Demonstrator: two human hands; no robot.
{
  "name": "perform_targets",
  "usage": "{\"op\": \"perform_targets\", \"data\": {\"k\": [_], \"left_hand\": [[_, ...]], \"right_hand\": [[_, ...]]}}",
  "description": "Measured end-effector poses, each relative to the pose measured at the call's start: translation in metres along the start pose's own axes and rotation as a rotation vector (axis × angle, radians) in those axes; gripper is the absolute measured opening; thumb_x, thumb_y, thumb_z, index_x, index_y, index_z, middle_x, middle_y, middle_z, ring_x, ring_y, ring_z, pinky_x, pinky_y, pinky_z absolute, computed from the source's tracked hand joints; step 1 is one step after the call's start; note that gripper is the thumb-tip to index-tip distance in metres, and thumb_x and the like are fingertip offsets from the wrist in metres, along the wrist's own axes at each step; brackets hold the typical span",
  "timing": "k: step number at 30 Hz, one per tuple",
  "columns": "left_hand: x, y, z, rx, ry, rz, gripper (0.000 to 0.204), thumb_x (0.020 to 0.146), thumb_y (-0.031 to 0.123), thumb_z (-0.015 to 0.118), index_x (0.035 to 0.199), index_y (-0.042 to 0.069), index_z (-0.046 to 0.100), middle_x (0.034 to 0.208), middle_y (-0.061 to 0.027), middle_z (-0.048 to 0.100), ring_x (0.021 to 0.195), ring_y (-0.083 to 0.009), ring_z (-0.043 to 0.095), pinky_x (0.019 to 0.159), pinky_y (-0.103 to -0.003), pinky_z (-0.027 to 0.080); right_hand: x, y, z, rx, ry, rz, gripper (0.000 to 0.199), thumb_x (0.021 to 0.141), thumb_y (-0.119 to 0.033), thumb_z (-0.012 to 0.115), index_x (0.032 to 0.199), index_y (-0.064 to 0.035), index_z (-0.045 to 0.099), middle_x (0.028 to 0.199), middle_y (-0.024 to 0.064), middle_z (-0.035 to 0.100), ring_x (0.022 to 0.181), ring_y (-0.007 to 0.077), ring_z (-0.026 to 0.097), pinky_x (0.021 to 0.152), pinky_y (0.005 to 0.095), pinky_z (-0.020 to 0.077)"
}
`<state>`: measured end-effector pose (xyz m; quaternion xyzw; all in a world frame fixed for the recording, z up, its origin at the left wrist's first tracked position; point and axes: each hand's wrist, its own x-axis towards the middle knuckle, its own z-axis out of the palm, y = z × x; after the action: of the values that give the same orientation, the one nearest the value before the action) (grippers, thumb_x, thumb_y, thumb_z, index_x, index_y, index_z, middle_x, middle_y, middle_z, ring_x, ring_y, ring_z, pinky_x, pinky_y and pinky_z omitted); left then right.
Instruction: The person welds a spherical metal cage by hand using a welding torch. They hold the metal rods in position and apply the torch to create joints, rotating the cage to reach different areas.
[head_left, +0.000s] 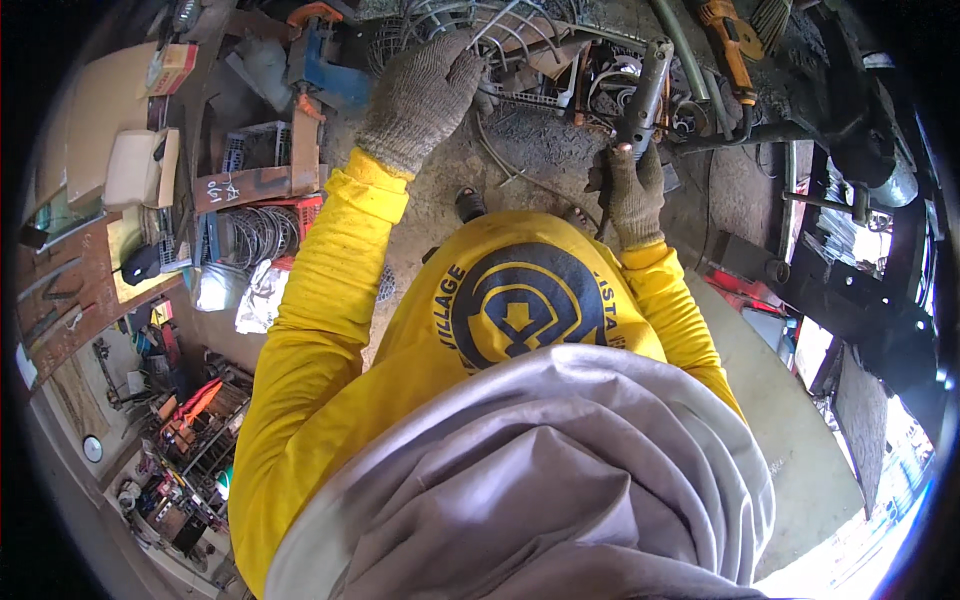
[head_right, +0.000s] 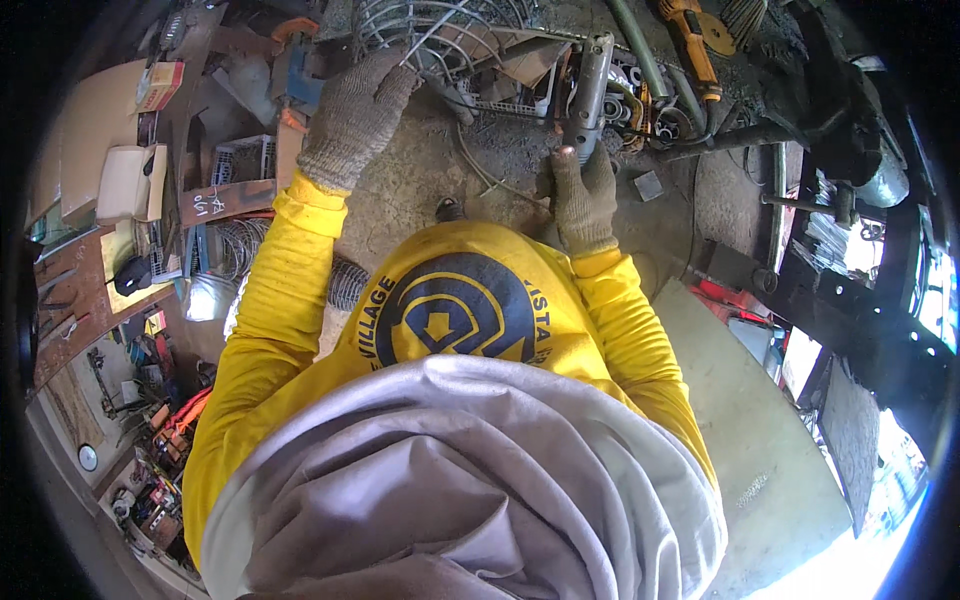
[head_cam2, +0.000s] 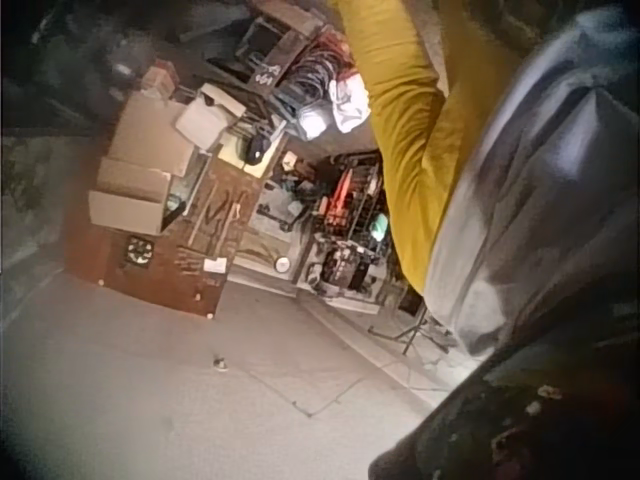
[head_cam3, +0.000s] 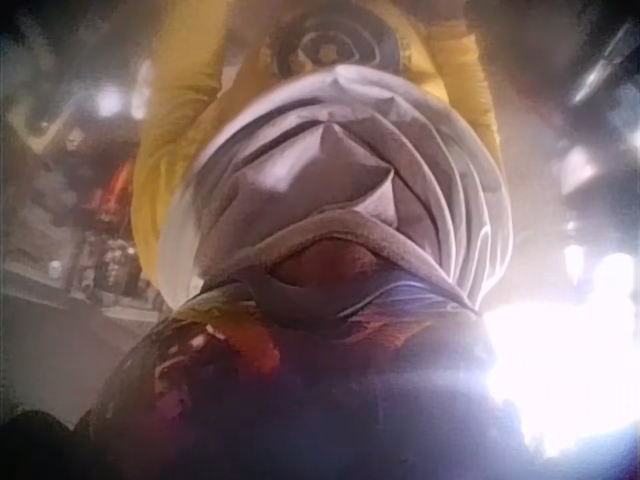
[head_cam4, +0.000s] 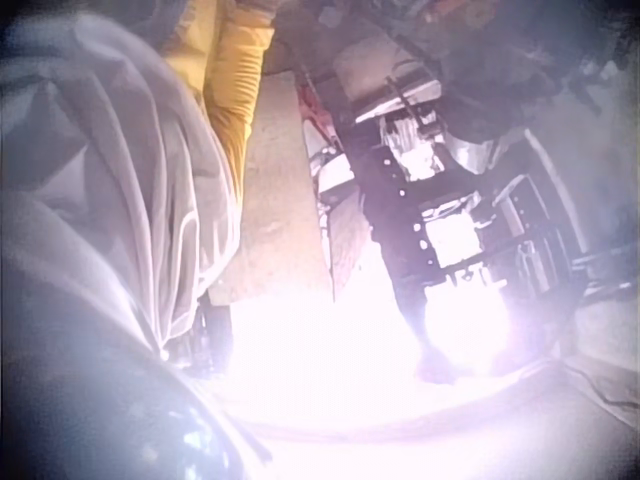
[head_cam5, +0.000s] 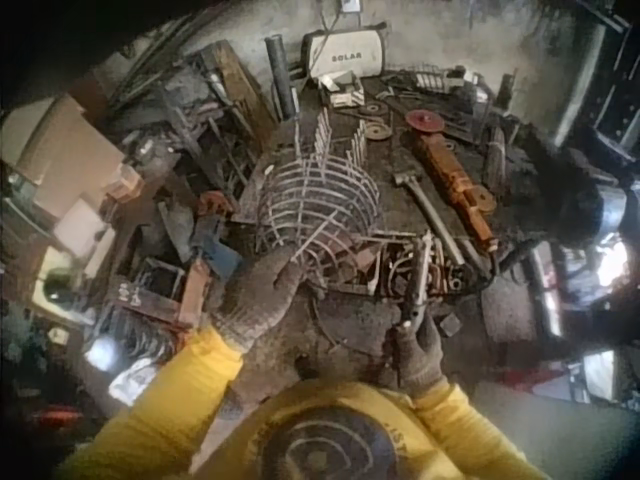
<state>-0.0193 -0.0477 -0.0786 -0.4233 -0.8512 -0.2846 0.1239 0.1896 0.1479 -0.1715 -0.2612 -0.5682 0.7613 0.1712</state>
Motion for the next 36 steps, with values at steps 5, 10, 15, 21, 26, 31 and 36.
{"op": "perform_targets", "data": {"k": [5,10,15,21,26,31,36], "left_hand": [[0.005,0.023,-0.01,-0.117,-0.131,-0.193,0.036,0.098,0.031,0.063,0.118,0.002,0.068,0.109,-0.0205,0.072,0.101,-0.0357,0.07,0.087,-0.04,0.055],[0.003,0.018,-0.006,-0.013,-0.125,-0.157,0.034,0.098,0.031,0.062,0.119,0.004,0.068,0.106,-0.0188,0.073,0.097,-0.0348,0.071,0.083,-0.039,0.055],[0.004,0.013,-0.01,0.005,-0.122,-0.151,0.032,0.098,0.03,0.063,0.116,0.004,0.069,0.102,-0.0175,0.073,0.093,-0.035,0.072,0.08,-0.04,0.055],[0.002,0.02,-0.009,0.018,-0.092,-0.116,0.03,0.098,0.029,0.062,0.115,0.006,0.068,0.097,-0.0183,0.073,0.088,-0.0369,0.071,0.076,-0.044,0.056],[0.0,0.014,-0.003,0.051,-0.079,-0.069,0.03,0.098,0.029,0.062,0.117,0.007,0.068,0.101,-0.0191,0.072,0.09,-0.0372,0.07,0.078,-0.044,0.056],[0.0,0.017,-0.008,0.083,-0.138,-0.084,0.036,0.098,0.03,0.062,0.124,0.005,0.067,0.111,-0.0178,0.072,0.101,-0.034,0.07,0.088,-0.04,0.055],[-0.001,0.016,-0.008,0.048,-0.146,-0.114,0.036,0.098,0.03,0.063,0.123,0.004,0.067,0.116,-0.0184,0.07,0.106,-0.0343,0.069,0.091,-0.039,0.054]], "right_hand": [[0.003,0.009,-0.007,-0.085,0.005,-0.003,0.036,0.101,-0.035,0.063,0.114,-0.003,0.053,0.081,0.008,0.063,0.061,0.0156,0.062,0.053,0.029,0.054],[0.005,0.014,-0.011,-0.075,-0.016,-0.015,0.038,0.1,-0.036,0.064,0.114,-0.0026,0.053,0.081,0.0076,0.063,0.062,0.016,0.063,0.053,0.0291,0.054],[0.001,0.013,-0.011,-0.122,0.014,-0.058,0.041,0.099,-0.038,0.065,0.117,-0.0025,0.053,0.081,0.0075,0.063,0.062,0.016,0.063,0.053,0.029,0.0538],[0.007,0.02,-0.009,-0.183,0.062,-0.19,0.049,0.095,-0.042,0.069,0.12,-0.0018,0.056,0.086,0.0062,0.065,0.069,0.0133,0.062,0.06,0.028,0.0522],[0.018,0.009,0.003,-0.174,0.088,-0.191,0.053,0.093,-0.041,0.071,0.122,0.0008,0.057,0.093,0.008,0.067,0.079,0.0143,0.063,0.071,0.0292,0.0526],[0.017,-0.007,0.004,-0.036,0.008,-0.03,0.054,0.094,-0.039,0.07,0.125,0.0025,0.056,0.097,0.0105,0.067,0.087,0.0168,0.064,0.079,0.0318,0.0518],[0.019,0.019,-0.012,-0.203,0.023,-0.143,0.054,0.096,-0.039,0.067,0.128,0.003,0.054,0.097,0.0116,0.067,0.088,0.0185,0.064,0.08,0.0326,0.0517]]}}
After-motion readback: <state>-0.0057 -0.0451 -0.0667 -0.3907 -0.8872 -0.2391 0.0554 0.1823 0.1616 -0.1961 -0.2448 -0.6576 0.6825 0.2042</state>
